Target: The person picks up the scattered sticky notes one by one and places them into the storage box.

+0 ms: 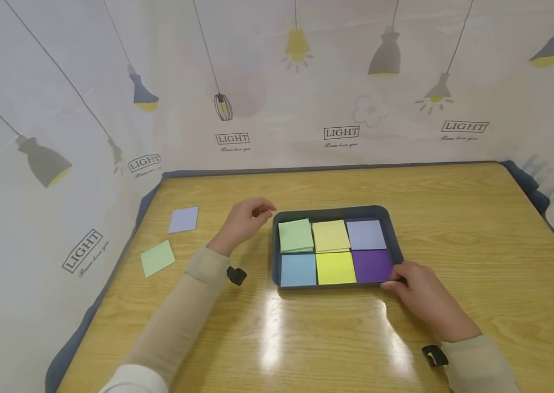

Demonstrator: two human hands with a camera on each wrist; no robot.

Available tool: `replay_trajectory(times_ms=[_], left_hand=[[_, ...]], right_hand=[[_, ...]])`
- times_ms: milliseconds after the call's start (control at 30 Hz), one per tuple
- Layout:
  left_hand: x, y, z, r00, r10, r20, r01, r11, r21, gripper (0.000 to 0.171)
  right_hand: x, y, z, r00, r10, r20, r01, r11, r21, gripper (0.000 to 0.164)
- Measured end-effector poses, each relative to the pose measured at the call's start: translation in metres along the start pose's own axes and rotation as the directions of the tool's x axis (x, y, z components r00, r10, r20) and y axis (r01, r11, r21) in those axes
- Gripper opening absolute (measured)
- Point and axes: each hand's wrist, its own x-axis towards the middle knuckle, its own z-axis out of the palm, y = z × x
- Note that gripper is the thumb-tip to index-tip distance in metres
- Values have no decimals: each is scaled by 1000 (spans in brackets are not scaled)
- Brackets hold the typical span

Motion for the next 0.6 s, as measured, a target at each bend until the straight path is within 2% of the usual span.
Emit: replay_trajectory(times_ms=[167, 400, 600], left_hand=[[-7, -14, -4, 998, -53, -17, 53, 998, 17, 19], [-19, -33, -13, 995, -96, -24, 97, 995, 4, 23], [-26, -45, -23, 989, -142, -28, 143, 989, 30, 25]], right_hand=[[-1, 1, 0, 1000, -6, -7, 6, 1000, 5, 17], [0, 2, 1, 1000, 0, -8, 0, 1000, 3, 21], [-1, 2, 1, 1000, -15, -26, 15, 1000, 13, 23]])
